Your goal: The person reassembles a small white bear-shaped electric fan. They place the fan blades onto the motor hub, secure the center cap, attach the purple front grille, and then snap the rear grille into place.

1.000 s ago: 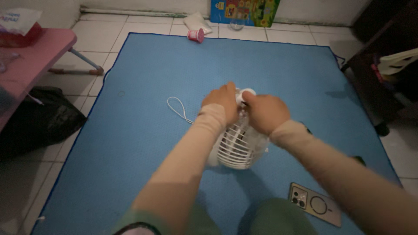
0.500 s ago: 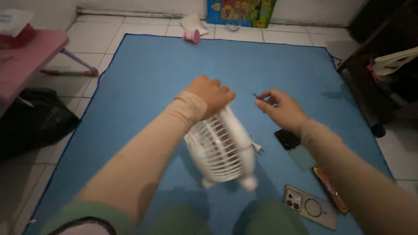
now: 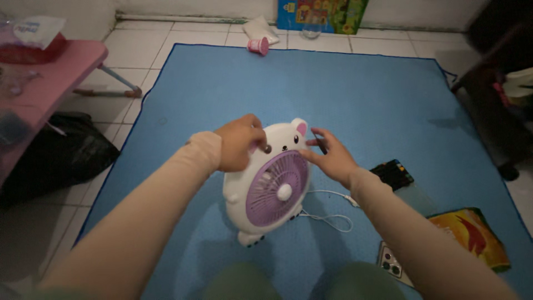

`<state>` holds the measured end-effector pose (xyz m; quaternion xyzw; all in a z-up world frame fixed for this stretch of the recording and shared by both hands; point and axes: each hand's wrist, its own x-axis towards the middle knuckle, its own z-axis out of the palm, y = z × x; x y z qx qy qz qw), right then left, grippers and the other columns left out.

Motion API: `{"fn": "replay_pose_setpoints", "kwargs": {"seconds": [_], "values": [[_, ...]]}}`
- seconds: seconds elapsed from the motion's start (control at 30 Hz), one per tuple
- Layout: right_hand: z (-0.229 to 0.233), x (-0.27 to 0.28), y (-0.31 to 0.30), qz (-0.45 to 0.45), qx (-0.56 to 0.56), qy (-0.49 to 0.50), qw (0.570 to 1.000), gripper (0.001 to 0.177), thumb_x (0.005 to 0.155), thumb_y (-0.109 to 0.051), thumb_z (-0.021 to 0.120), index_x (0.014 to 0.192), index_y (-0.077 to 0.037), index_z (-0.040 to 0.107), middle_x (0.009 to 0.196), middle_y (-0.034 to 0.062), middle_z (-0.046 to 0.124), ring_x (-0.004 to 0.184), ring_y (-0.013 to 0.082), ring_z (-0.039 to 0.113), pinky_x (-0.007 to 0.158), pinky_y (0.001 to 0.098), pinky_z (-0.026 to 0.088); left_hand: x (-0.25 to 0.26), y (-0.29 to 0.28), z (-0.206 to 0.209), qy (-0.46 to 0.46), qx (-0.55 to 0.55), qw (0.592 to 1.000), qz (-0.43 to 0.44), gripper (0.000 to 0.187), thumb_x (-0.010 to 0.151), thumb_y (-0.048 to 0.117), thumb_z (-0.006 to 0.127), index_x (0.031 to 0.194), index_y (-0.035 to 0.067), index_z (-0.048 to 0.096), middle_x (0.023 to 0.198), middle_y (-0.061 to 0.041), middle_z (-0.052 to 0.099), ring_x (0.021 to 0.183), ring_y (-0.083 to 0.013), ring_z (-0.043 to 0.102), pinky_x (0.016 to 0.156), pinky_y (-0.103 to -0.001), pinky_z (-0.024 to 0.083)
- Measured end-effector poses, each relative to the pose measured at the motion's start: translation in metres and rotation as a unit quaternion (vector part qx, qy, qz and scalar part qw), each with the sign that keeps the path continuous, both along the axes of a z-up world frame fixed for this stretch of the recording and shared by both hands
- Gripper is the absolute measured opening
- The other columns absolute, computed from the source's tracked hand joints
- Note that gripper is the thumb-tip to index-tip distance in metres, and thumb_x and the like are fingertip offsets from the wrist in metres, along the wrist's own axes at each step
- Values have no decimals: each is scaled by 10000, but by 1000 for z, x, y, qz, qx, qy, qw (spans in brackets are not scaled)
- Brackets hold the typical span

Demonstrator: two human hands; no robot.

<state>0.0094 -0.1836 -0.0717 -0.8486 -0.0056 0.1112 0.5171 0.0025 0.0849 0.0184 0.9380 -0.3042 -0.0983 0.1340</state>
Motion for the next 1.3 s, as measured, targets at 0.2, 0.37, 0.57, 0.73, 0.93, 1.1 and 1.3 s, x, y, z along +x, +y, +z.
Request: {"fn": "replay_pose_setpoints", "kwargs": {"seconds": [0.2, 0.37, 0.57, 0.73, 0.93, 1.1, 1.3], "values": [[12, 9, 14, -14, -48, -39, 998, 932, 750, -325, 859, 1544, -239, 379, 1534, 109, 481, 1457, 342, 407, 1166, 510, 372, -2, -1, -2, -26, -74, 997, 12, 590, 722, 95, 840, 1254, 220, 617, 1287, -125, 558, 1205, -361, 570, 1032, -428, 473], [41, 7, 3, 5, -110, -113, 987, 798, 749, -332, 869, 1486, -302, 565, 1361, 125, 592, 1316, 328, 556, 1127, 480, 455, 0, -4, -4, -8, -76, 997, 2, 678, 711, 23, 824, 1308, 212, 564, 1291, -123, 567, 1205, -356, 579, 1016, -437, 488], [58, 4, 11, 94, -282, -215, 930, 509, 716, -340, 873, 1199, -278, 725, 1185, 71, 658, 1054, 263, 689, 954, 408, 538, 4, -6, -2, -50, -107, 992, -49, 691, 718, -11, 803, 1333, 180, 549, 1243, -143, 614, 1172, -369, 604, 995, -436, 506], [106, 19, 6, 109, -337, -281, 892, 227, 871, -385, 817, 1022, -220, 786, 1080, 74, 691, 995, 287, 678, 860, 426, 534, 0, 5, -10, -53, -102, 993, -41, 674, 739, -39, 773, 1345, 172, 565, 1238, -151, 618, 1152, -373, 607, 982, -430, 506], [114, -3, 33, 173, -425, -174, 871, 854, 726, -371, 903, 1485, -384, 510, 1189, 93, 610, 1075, 333, 647, 901, 460, 537, 6, 15, -21, -175, -139, 973, -54, 598, 746, -72, 748, 1292, 147, 637, 1233, -144, 646, 1152, -347, 631, 992, -401, 530], [91, -17, 48, 66, -441, -209, 870, 530, 872, -395, 760, 1366, -354, 576, 1148, 87, 644, 942, 333, 702, 798, 461, 575, 8, 14, -16, -189, -80, 979, -12, 747, 684, -98, 758, 1371, 126, 568, 1218, -157, 634, 1128, -358, 624, 970, -421, 524], [96, -5, 45, 51, -466, -280, 838, 396, 857, -349, 759, 1230, -288, 643, 1135, 72, 654, 851, 332, 720, 701, 462, 582, 6, 0, -11, -229, -64, 971, 22, 681, 712, -49, 750, 1342, 129, 561, 1181, -186, 629, 1091, -385, 620, 924, -457, 526]]}}
